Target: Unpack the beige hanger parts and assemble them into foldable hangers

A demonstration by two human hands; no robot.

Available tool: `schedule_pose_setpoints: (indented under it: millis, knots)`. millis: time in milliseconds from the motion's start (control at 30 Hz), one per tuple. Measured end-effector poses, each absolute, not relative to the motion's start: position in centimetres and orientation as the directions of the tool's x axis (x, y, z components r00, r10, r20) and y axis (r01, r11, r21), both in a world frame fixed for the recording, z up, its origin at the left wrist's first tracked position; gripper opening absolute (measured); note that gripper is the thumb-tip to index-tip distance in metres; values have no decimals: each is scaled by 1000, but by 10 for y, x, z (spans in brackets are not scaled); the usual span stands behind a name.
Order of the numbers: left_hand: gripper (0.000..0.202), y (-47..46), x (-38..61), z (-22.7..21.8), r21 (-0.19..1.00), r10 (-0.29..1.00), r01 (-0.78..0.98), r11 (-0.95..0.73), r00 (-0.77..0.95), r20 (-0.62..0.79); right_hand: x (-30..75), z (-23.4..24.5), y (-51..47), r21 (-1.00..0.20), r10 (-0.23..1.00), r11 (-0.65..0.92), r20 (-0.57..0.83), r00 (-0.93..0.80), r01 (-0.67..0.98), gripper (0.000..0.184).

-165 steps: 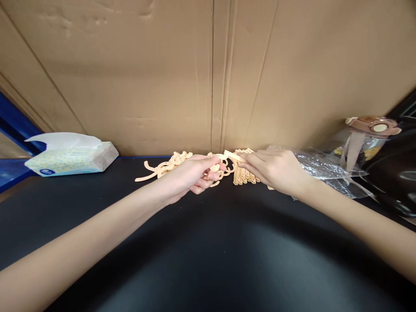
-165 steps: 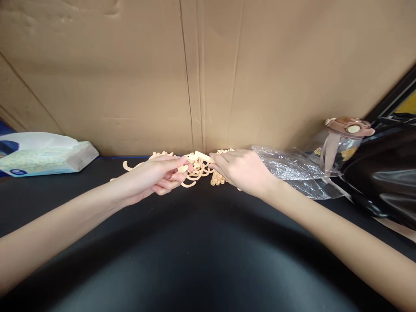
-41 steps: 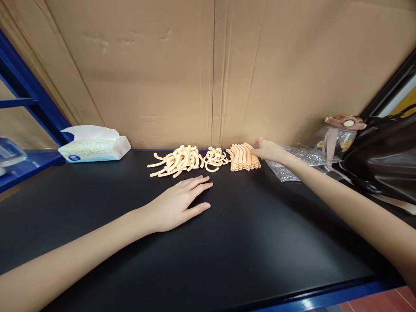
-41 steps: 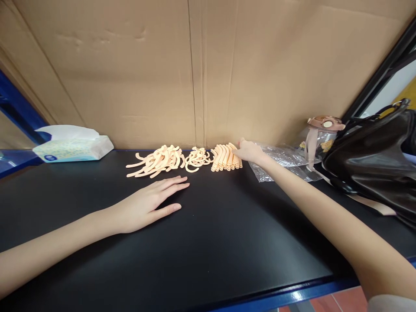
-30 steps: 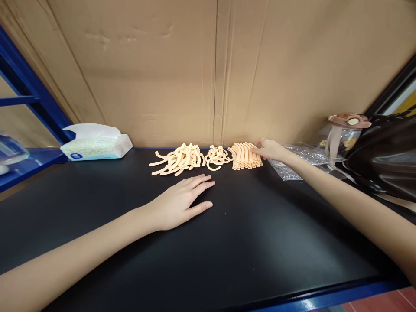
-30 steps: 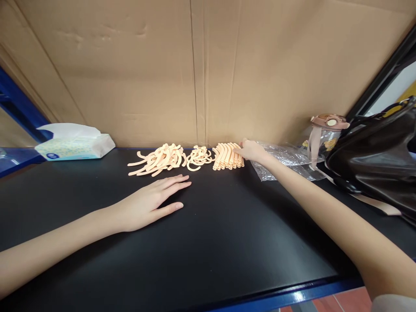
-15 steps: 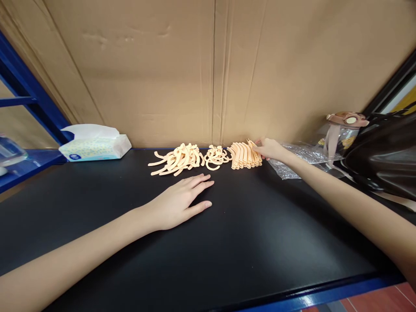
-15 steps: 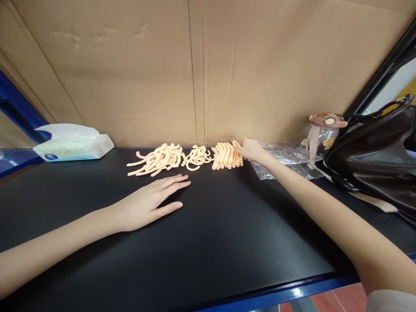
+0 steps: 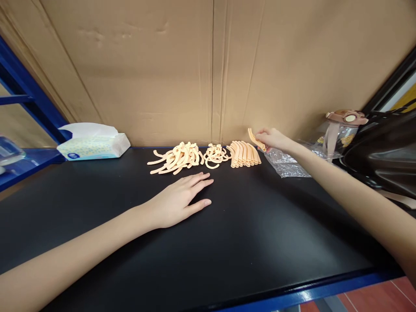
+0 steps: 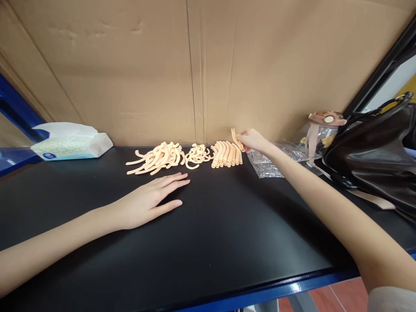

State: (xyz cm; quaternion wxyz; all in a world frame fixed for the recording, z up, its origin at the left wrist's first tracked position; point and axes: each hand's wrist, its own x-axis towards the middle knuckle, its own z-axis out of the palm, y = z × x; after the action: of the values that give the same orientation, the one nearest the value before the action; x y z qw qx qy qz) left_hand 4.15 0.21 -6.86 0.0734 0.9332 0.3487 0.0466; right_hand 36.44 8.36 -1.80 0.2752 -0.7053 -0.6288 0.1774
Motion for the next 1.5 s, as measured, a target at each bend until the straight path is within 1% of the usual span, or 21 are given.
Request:
schedule_pose_setpoints:
  millis: [67, 100, 167, 333, 400, 467, 533, 567, 600, 633, 700, 800, 967, 1033, 1167, 1333, 1500]
  knots:
    - [58, 2, 41, -70, 172, 660, 645, -744, 751, 39, 355, -8, 74, -652, 984, -22, 122, 133, 758, 22]
    - [58, 2, 41, -70, 173, 661, 646, -743, 750, 39, 350, -4, 68, -689, 984, 12, 135, 113, 725, 24]
    - [58, 2, 41, -70, 171, 658, 643, -746, 752, 43, 340, 0, 53, -722, 983, 91, 176, 54, 686, 28]
    - [58, 2, 41, -71, 169, 640, 625, -762, 766, 58, 318, -15, 15, -655, 934, 342, 313, -170, 673, 39]
    - [59, 1, 41, -72, 221, 652, 626, -748, 755, 68, 312, -24, 3, -636, 903, 428, 338, -266, 642, 41]
    - [68, 1, 43, -74, 352, 693, 622, -700, 711, 121, 306, -31, -6, -535, 859, 509, 360, -363, 674, 46]
    - [76, 1, 44, -76, 522, 764, 588, -618, 607, 219, 301, -35, -12, -362, 818, 567, 350, -456, 740, 51]
    - [77, 1, 45, -76, 589, 795, 560, -583, 544, 269, 299, -36, -15, -264, 802, 584, 334, -496, 767, 52]
    - [74, 0, 46, -76, 628, 813, 535, -565, 492, 313, 297, -36, -17, -168, 787, 597, 315, -531, 785, 52]
    - [71, 0, 46, -75, 642, 818, 519, -564, 459, 347, 296, -37, -19, -83, 771, 608, 299, -562, 790, 52]
    - [64, 0, 46, -72, 619, 798, 510, -597, 456, 393, 294, -39, -22, 38, 732, 640, 274, -624, 767, 50]
    - [58, 0, 46, -69, 546, 745, 511, -664, 521, 418, 293, -44, -22, 155, 663, 694, 243, -708, 703, 46]
    - [36, 2, 47, -71, 386, 675, 563, -731, 679, 289, 291, -57, -19, 341, 570, 721, 206, -796, 604, 42]
    - [30, 1, 48, -71, 320, 659, 579, -750, 700, 275, 290, -60, -18, 386, 556, 710, 206, -805, 589, 40]
    - [27, 1, 48, -72, 267, 649, 592, -761, 705, 287, 289, -61, -17, 382, 556, 706, 220, -801, 596, 33]
    - [29, 3, 48, -72, 262, 675, 622, -738, 683, 279, 291, -64, -14, 351, 586, 681, 263, -766, 642, 24]
    - [37, 8, 46, -73, 301, 733, 669, -680, 625, 267, 290, -73, -7, 285, 643, 621, 348, -682, 730, 35]
